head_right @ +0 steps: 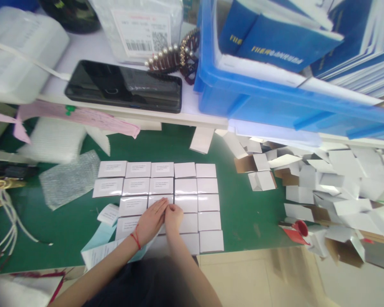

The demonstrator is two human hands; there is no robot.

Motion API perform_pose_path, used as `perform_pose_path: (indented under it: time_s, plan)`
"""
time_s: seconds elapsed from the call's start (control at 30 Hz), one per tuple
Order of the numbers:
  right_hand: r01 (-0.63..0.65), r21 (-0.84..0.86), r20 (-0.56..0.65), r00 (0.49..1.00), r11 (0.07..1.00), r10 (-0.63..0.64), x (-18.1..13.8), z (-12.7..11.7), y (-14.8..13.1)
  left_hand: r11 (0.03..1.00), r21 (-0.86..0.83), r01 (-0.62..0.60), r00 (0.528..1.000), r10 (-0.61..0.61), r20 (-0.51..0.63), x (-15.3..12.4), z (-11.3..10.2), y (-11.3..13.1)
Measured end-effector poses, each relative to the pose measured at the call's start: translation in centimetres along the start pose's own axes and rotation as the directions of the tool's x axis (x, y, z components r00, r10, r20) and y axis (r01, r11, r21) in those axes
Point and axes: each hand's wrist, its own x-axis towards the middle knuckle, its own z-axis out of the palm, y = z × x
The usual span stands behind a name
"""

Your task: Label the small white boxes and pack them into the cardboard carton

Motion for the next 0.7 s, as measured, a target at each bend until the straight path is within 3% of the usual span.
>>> perform_pose_path:
  time_s: [0.17,0.3,0.43,0.5,0.6,0.7]
  plan:
    - [0.001,0.054,0.053,0.999,0.999,-0.004,0.1,-0.3,-0.3,0.987,0.147,0.066,0.997,-0.06,-0.045,-2.0,-1.4,-1.8]
    - [-0.079,0.234,0.229,0.973,0.969,0.024,-0.4,-1.2,0.4,0.985,0.157,0.069,0.997,-0.063,-0.041,-2.8,-1.8,-2.6]
    - [-0.278,0.229,0.544,0.831,0.933,0.114,-2.2,-3.2,1.9,0.993,0.003,0.115,0.992,-0.115,-0.044,-2.4,-2.1,-2.4]
    - [-0.297,0.217,0.607,0.787,0.93,0.109,-3.6,-4.2,2.6,0.972,-0.147,0.184,0.977,-0.197,-0.081,-2.4,-2.3,-2.0]
    - [-0.266,0.335,0.563,0.825,0.904,0.034,-5.4,-5.0,3.2,0.824,-0.451,0.342,0.907,-0.415,-0.07,-2.8,-2.5,-1.1]
    - [-0.239,0.426,0.496,0.868,0.872,-0.005,-6.8,-4.9,2.9,0.479,-0.705,0.524,0.813,-0.528,0.245,-3.6,-2.4,-0.1]
